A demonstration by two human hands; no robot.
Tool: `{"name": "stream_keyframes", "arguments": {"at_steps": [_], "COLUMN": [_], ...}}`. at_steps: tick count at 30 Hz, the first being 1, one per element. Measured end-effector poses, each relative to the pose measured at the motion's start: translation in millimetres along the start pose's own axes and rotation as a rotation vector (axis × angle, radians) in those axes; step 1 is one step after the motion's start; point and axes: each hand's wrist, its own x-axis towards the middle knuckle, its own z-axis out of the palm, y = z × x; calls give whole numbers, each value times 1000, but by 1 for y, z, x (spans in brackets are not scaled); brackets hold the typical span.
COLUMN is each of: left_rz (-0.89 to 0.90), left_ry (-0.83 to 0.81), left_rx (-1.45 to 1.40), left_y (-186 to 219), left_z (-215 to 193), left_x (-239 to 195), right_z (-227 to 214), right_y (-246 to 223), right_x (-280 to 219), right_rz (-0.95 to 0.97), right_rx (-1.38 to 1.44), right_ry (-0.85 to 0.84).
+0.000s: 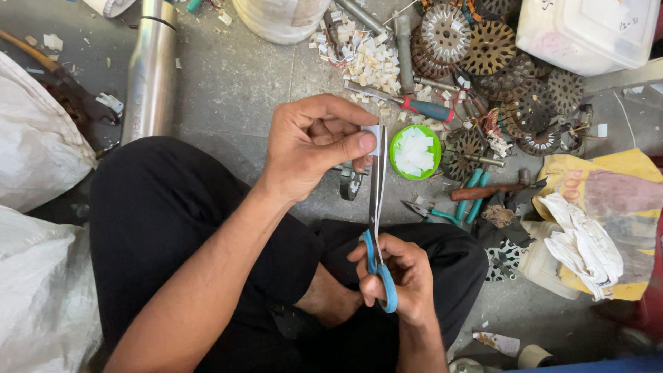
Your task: The person winds wire around components, cutting pieces of adhesive tape with scissors and applying them to secure the wire onto the parts.
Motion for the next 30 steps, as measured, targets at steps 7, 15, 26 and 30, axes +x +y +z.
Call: {"name": "stream_keyframes", "arguments": {"at_steps": [7, 15, 26, 30], "left_rz": [34, 65, 86, 96], "left_ry": [-15, -12, -28, -26], "left_rx": [31, 41, 47, 71], "left_y": [-1, 1, 4, 5], "left_z": [-1, 0, 0, 0], "left_x": [0, -1, -2, -2], "right_z": [-2, -3, -4, -5], "right_y": [-2, -3, -2, -3], "right_x": [-2, -3, -5, -5], "right_rz": [13, -9, 26, 25], "right_rx": [-4, 8, 22, -4], "right_ry": [-2, -5, 12, 17]}}
